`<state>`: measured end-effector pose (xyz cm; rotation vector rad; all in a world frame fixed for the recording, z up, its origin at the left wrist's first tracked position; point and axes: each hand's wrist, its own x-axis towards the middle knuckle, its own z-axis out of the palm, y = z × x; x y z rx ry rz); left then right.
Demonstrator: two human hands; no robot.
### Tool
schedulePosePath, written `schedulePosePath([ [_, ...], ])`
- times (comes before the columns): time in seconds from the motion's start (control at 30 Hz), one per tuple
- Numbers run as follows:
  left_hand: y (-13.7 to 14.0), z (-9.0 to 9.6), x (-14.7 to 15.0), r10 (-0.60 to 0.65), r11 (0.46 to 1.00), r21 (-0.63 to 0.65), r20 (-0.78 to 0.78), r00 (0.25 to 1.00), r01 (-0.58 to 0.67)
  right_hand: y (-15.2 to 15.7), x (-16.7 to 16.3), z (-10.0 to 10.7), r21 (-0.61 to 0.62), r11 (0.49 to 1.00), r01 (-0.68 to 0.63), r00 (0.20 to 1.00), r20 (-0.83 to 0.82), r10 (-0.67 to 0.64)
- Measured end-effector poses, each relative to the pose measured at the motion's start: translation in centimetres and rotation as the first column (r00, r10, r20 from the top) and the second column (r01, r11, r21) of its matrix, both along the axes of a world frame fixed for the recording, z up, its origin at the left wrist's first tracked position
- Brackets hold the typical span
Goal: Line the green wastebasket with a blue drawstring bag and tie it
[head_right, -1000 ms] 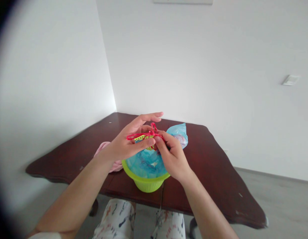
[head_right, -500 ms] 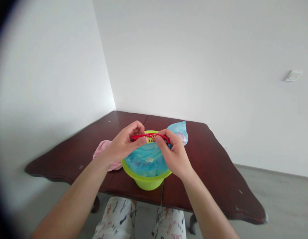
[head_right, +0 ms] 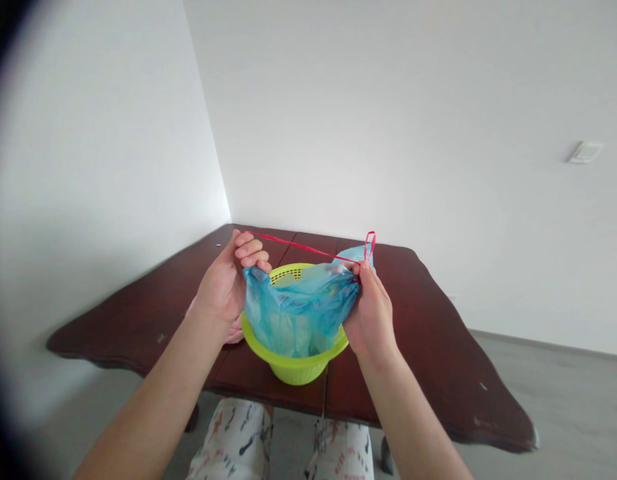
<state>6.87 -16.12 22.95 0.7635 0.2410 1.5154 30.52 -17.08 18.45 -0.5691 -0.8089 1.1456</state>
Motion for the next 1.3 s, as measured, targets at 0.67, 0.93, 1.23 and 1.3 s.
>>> schedulePosePath([
  [0.67,-1.7,0.2,-0.7,0.316,0.928,0.187,0.07,0.946,-0.323,-1.8,-1.1,0.4,0.233,0.965,0.121,0.989,0.056,-0.138],
  [0.93,-3.2,-0.1,0.5,0.122,0.903,0.401,-0.588,0.8,0.157,-3.5,-1.6,1.2,0.502,0.846,-0.182,0.739,0.637,-0.219],
  [1.23,-1.9,-1.0,1.5,0.281,0.859,0.497,-0.662,0.695,0.126,-3.4,-1.3,1.3,0.455,0.853,-0.256,0.215,0.887,-0.409],
  [1.3,-0.9,-1.8,1.4,0.146,0.86,0.472,-0.593,0.792,0.196,-3.2,-1.2,0.8,0.393,0.886,-0.247,0.37,0.883,-0.289],
])
